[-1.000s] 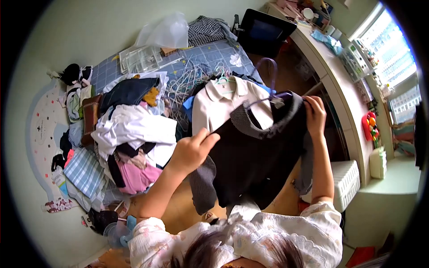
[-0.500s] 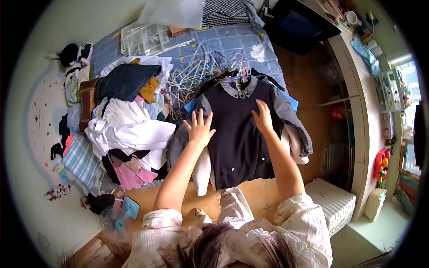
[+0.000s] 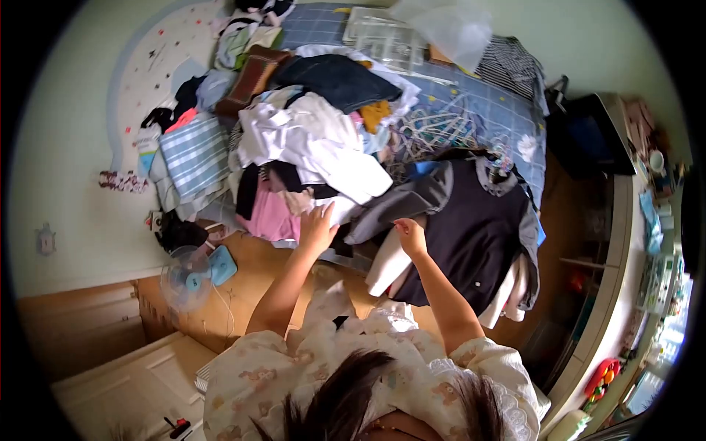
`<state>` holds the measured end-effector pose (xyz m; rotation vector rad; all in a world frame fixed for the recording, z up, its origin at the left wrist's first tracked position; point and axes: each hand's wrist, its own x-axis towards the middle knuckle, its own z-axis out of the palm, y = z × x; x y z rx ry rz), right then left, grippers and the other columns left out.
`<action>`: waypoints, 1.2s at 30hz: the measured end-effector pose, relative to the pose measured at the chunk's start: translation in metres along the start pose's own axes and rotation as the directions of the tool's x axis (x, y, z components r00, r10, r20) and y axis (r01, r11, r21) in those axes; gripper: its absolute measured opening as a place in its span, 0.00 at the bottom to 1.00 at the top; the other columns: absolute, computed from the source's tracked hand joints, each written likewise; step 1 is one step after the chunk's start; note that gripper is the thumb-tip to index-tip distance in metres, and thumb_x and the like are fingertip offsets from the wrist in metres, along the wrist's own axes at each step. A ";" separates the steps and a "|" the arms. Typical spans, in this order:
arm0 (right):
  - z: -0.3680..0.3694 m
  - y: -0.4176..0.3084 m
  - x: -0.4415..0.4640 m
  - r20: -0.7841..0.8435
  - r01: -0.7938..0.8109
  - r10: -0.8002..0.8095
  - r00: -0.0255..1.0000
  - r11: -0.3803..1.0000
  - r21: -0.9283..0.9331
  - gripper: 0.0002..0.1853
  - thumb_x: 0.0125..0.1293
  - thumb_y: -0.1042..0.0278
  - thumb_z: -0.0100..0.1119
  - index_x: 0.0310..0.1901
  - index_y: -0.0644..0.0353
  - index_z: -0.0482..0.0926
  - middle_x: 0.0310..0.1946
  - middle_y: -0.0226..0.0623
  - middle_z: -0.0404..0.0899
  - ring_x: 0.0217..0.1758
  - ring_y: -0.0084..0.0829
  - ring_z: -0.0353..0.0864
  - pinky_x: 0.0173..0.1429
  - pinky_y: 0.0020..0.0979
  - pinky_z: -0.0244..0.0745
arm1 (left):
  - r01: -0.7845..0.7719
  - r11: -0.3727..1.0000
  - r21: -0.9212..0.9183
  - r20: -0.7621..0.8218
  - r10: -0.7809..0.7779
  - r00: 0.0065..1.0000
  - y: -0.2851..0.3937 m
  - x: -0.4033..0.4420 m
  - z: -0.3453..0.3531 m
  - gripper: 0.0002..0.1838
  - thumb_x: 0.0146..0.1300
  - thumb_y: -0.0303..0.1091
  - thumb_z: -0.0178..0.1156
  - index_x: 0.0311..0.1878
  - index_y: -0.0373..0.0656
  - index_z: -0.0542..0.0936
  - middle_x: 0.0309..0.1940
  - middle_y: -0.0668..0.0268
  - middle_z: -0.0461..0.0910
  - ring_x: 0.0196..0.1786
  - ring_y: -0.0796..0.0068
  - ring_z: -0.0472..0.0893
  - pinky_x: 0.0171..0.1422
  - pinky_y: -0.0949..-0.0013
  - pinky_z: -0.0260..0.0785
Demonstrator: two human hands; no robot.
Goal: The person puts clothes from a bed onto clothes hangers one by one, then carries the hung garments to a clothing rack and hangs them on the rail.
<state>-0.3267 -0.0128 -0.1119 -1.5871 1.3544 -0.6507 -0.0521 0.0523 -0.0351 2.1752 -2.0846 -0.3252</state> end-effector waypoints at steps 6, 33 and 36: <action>0.105 -0.097 0.072 0.058 0.077 -0.077 0.995 0.997 -0.001 0.08 0.64 0.73 0.55 0.41 0.66 0.82 0.34 0.42 0.83 0.36 0.28 0.83 0.43 0.27 0.76 | 0.056 0.997 -0.049 -0.351 -0.069 0.934 -0.162 0.035 -0.049 0.35 0.56 0.41 0.65 0.66 0.44 0.64 0.42 0.57 0.75 0.45 0.53 0.77 0.47 0.54 0.69; 0.296 -0.286 0.136 0.455 0.557 -0.391 0.800 0.765 -0.322 0.06 0.57 0.68 0.62 0.36 0.55 0.79 0.26 0.36 0.74 0.29 0.39 0.78 0.34 0.37 0.75 | 0.067 0.566 -0.822 -0.056 -0.196 0.979 -0.304 0.127 -0.041 0.17 0.60 0.33 0.58 0.48 0.32 0.75 0.37 0.45 0.80 0.43 0.46 0.80 0.48 0.56 0.71; 0.286 -0.299 0.142 0.127 0.537 -0.531 0.838 0.757 -0.372 0.13 0.56 0.71 0.60 0.45 0.55 0.79 0.30 0.36 0.74 0.32 0.38 0.77 0.33 0.36 0.74 | 0.182 0.730 -0.658 0.120 -0.136 0.983 -0.293 0.091 -0.075 0.14 0.61 0.31 0.54 0.50 0.36 0.74 0.36 0.43 0.79 0.41 0.41 0.78 0.45 0.49 0.70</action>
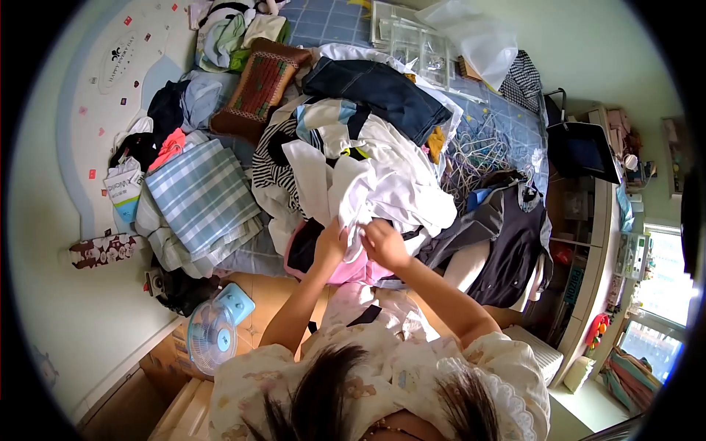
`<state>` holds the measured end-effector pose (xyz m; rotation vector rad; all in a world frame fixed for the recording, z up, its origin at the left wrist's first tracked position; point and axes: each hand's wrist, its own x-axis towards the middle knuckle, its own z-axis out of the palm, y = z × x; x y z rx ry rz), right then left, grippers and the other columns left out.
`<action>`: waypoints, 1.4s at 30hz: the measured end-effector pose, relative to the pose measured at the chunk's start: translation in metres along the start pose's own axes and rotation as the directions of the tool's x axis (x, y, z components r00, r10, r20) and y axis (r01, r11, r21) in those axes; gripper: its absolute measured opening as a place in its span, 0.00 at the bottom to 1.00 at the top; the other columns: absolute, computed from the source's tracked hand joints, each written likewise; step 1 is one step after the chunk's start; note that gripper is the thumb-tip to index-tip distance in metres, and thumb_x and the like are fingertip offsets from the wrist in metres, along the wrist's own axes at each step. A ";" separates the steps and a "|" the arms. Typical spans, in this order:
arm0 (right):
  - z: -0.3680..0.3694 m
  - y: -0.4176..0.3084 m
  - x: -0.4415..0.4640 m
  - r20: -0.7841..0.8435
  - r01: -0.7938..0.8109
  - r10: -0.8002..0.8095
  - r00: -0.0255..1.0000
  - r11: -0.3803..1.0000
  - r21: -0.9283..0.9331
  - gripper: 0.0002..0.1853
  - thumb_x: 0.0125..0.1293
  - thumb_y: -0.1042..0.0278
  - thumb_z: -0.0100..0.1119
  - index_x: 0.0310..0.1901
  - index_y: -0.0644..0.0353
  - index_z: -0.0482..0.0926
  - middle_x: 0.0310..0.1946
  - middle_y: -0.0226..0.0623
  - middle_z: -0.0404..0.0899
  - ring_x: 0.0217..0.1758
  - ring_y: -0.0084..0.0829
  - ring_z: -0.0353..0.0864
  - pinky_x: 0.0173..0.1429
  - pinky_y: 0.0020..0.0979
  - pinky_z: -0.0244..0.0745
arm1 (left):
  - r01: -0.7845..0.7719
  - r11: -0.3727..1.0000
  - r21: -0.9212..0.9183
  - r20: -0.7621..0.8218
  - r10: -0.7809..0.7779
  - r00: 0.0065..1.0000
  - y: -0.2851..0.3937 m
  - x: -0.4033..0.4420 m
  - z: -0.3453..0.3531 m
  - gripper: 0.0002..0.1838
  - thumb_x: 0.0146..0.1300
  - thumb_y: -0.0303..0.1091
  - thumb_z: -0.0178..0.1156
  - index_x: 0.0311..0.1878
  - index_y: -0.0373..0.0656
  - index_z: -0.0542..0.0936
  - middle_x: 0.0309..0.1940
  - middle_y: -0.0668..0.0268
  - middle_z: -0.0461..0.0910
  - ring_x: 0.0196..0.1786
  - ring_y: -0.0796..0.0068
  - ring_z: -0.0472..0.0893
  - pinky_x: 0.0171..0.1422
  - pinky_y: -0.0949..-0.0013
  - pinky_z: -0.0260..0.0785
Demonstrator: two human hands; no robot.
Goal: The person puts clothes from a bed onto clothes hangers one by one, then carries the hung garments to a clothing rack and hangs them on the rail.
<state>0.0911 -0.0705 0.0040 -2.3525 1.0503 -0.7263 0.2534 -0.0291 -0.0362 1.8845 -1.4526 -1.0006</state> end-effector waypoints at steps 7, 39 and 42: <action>-0.011 0.035 0.054 0.159 0.012 0.031 0.987 0.965 -0.260 0.24 0.51 0.76 0.59 0.52 0.51 0.77 0.48 0.37 0.79 0.55 0.39 0.76 0.57 0.38 0.71 | -0.094 0.935 0.341 0.037 0.087 0.996 0.030 -0.055 -0.015 0.13 0.60 0.27 0.51 0.48 0.43 0.76 0.40 0.55 0.77 0.36 0.46 0.80 0.39 0.50 0.72; -0.485 -0.040 -0.018 0.077 -0.009 -0.096 0.992 0.567 0.824 0.19 0.57 0.68 0.68 0.49 0.67 0.79 0.39 0.35 0.83 0.46 0.26 0.81 0.56 0.32 0.74 | -0.739 0.553 0.386 -0.173 0.830 0.531 0.482 0.023 -0.249 0.28 0.67 0.56 0.47 0.49 0.37 0.76 0.28 0.60 0.78 0.32 0.68 0.77 0.39 0.66 0.69; -0.482 -0.068 -0.024 -0.127 0.007 0.081 0.989 0.818 0.575 0.17 0.60 0.63 0.66 0.46 0.67 0.80 0.39 0.34 0.83 0.45 0.24 0.80 0.55 0.28 0.73 | -0.626 0.504 0.595 -0.200 0.847 0.492 0.507 -0.057 -0.241 0.10 0.61 0.32 0.52 0.38 0.36 0.78 0.28 0.55 0.80 0.35 0.64 0.80 0.42 0.64 0.71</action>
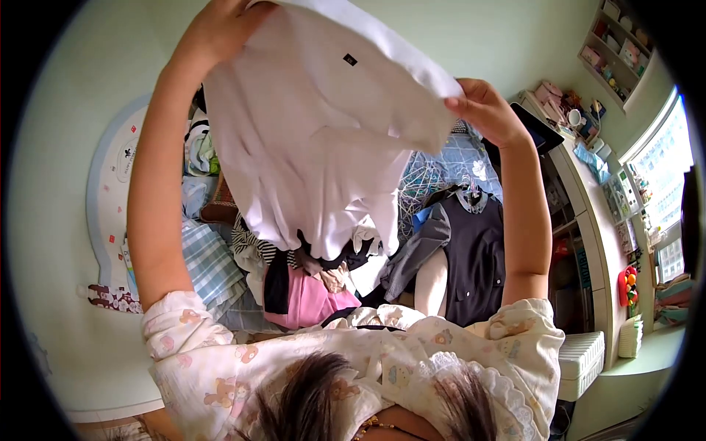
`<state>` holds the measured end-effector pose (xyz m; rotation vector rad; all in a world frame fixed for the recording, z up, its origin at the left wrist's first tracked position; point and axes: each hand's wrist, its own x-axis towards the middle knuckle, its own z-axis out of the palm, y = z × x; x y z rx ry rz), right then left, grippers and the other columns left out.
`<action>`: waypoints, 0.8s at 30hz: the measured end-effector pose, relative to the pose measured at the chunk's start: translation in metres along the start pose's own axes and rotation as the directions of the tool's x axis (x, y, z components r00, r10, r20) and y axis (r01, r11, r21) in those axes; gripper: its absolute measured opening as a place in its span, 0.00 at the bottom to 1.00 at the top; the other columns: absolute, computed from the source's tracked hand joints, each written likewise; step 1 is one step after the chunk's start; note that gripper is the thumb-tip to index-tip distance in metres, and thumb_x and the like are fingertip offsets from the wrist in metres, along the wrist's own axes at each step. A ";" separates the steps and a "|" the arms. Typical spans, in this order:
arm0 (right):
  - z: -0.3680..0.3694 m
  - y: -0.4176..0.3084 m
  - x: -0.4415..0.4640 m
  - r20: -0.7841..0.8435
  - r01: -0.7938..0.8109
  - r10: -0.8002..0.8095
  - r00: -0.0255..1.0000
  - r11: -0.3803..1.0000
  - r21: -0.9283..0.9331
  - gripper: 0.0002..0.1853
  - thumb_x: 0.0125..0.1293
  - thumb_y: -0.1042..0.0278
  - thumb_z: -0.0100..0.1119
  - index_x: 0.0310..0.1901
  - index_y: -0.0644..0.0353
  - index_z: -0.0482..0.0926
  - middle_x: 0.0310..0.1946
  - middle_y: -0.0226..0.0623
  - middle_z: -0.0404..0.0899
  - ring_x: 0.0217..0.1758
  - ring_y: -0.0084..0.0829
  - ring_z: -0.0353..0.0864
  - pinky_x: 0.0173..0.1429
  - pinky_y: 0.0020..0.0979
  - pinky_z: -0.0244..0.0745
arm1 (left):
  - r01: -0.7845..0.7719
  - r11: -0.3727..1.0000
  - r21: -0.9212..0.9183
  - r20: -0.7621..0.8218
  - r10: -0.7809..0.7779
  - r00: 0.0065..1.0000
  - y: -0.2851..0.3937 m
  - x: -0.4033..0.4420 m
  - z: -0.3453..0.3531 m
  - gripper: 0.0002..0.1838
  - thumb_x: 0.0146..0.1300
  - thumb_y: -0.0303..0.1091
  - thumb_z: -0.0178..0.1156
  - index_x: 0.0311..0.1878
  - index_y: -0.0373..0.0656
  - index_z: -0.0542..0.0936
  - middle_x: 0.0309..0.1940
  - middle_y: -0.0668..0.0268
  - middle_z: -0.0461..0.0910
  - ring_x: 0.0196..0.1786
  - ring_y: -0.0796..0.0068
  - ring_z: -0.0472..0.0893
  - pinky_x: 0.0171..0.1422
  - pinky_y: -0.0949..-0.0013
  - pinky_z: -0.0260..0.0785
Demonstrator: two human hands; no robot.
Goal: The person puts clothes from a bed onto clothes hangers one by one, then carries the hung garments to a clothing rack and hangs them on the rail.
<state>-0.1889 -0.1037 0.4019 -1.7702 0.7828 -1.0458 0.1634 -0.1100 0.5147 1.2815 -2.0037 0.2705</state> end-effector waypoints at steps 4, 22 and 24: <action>-0.009 -0.011 0.007 -0.165 -0.034 -0.014 0.986 0.959 -0.283 0.18 0.69 0.55 0.57 0.46 0.65 0.80 0.36 0.26 0.82 0.42 0.15 0.78 0.53 0.24 0.71 | 0.056 0.981 0.187 0.166 -0.087 0.982 0.006 -0.005 -0.027 0.22 0.62 0.52 0.57 0.37 0.37 0.79 0.30 0.47 0.81 0.34 0.61 0.82 0.38 0.61 0.70; 0.046 -0.079 -0.016 -0.697 0.476 -0.290 0.656 0.875 0.084 0.21 0.65 0.60 0.60 0.55 0.63 0.76 0.52 0.38 0.77 0.53 0.29 0.75 0.57 0.31 0.71 | 0.151 0.894 -0.422 0.047 -0.144 0.988 -0.027 -0.050 -0.080 0.36 0.64 0.66 0.47 0.48 0.37 0.80 0.40 0.62 0.82 0.45 0.73 0.78 0.56 0.73 0.65; 0.046 -0.051 0.007 -0.702 0.381 -0.165 0.693 0.910 0.162 0.22 0.65 0.61 0.60 0.57 0.63 0.75 0.56 0.38 0.75 0.57 0.30 0.74 0.61 0.33 0.69 | 0.292 0.922 -0.254 0.343 -0.197 0.919 -0.050 -0.048 -0.055 0.36 0.64 0.66 0.49 0.47 0.36 0.80 0.41 0.67 0.82 0.46 0.76 0.77 0.58 0.72 0.64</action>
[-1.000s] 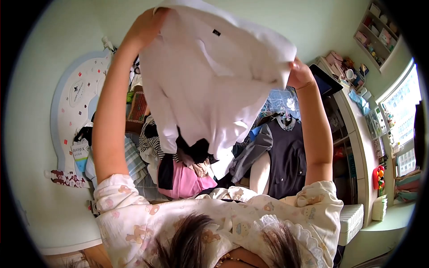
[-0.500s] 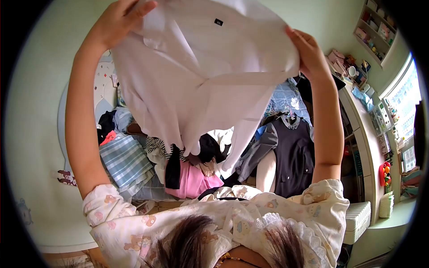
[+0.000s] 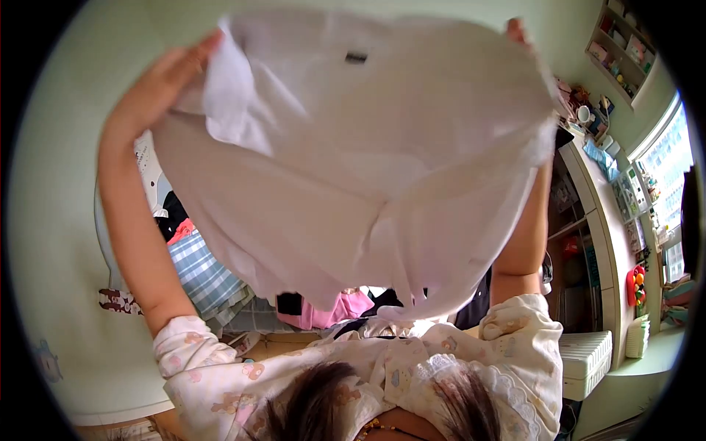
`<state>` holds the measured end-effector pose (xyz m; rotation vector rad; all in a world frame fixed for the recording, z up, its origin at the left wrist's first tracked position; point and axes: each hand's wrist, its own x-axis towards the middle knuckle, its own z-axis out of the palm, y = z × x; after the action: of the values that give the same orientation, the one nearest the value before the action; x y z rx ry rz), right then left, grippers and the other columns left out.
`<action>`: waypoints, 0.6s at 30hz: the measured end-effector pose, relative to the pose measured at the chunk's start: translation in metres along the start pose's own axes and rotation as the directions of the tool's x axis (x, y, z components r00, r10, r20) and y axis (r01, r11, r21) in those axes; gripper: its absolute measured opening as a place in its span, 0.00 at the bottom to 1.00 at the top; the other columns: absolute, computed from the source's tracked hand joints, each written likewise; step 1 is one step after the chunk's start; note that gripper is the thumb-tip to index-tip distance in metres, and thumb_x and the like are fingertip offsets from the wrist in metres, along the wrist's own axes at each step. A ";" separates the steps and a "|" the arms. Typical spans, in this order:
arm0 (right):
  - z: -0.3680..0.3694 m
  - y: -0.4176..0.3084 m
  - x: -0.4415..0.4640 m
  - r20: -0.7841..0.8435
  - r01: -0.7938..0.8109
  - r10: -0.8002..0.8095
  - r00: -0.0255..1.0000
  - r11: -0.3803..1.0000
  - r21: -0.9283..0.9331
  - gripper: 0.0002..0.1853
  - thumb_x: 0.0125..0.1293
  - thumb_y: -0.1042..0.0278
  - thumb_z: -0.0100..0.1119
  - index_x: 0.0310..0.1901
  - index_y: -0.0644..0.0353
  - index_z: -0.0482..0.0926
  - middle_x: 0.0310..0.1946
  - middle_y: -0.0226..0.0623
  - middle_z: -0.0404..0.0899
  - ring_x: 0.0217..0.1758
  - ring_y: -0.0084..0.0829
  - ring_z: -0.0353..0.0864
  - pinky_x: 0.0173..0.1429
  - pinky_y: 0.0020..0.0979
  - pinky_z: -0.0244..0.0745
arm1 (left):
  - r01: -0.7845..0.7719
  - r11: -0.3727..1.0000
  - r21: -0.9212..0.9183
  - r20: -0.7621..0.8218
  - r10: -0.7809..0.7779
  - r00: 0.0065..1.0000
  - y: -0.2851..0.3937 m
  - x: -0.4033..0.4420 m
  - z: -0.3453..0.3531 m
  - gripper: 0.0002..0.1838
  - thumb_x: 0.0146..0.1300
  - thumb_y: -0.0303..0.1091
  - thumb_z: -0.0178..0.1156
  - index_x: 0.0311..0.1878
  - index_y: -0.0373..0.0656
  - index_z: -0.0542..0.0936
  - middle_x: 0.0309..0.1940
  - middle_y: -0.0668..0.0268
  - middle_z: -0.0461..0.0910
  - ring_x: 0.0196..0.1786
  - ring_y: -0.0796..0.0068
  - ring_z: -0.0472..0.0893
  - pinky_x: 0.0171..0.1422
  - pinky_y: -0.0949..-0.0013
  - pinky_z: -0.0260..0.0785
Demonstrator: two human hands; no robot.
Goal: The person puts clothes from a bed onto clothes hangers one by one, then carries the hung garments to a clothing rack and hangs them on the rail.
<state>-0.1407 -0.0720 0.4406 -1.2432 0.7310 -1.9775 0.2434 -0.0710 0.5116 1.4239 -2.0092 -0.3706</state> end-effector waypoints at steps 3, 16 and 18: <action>0.005 0.085 0.007 0.065 -0.373 0.368 0.927 0.922 0.103 0.22 0.65 0.61 0.60 0.58 0.62 0.74 0.58 0.39 0.75 0.60 0.32 0.74 0.64 0.35 0.68 | 0.206 0.968 0.140 0.166 -0.228 0.959 -0.070 0.042 0.062 0.37 0.61 0.69 0.51 0.38 0.36 0.83 0.33 0.62 0.83 0.38 0.72 0.79 0.49 0.70 0.68; -0.278 0.434 -0.152 -0.404 -0.980 0.913 0.063 0.134 0.148 0.10 0.64 0.63 0.59 0.45 0.53 0.78 0.41 0.31 0.78 0.45 0.31 0.77 0.53 0.36 0.72 | 0.427 0.811 0.401 0.400 -0.574 0.715 -0.322 -0.017 0.380 0.30 0.62 0.58 0.54 0.54 0.41 0.74 0.49 0.51 0.80 0.52 0.49 0.78 0.55 0.56 0.70; -0.315 0.444 -0.177 -0.505 -0.988 0.863 0.020 0.093 0.120 0.10 0.65 0.66 0.58 0.47 0.54 0.78 0.38 0.31 0.80 0.42 0.30 0.79 0.50 0.36 0.74 | 0.430 0.838 0.336 0.384 -0.539 0.750 -0.366 -0.033 0.411 0.29 0.62 0.58 0.55 0.51 0.40 0.75 0.47 0.51 0.81 0.51 0.49 0.79 0.54 0.57 0.70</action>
<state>-0.2634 -0.1718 -0.1093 -0.0410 1.6011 -0.8823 0.2563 -0.2311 -0.0158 2.1926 -2.0547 -0.7985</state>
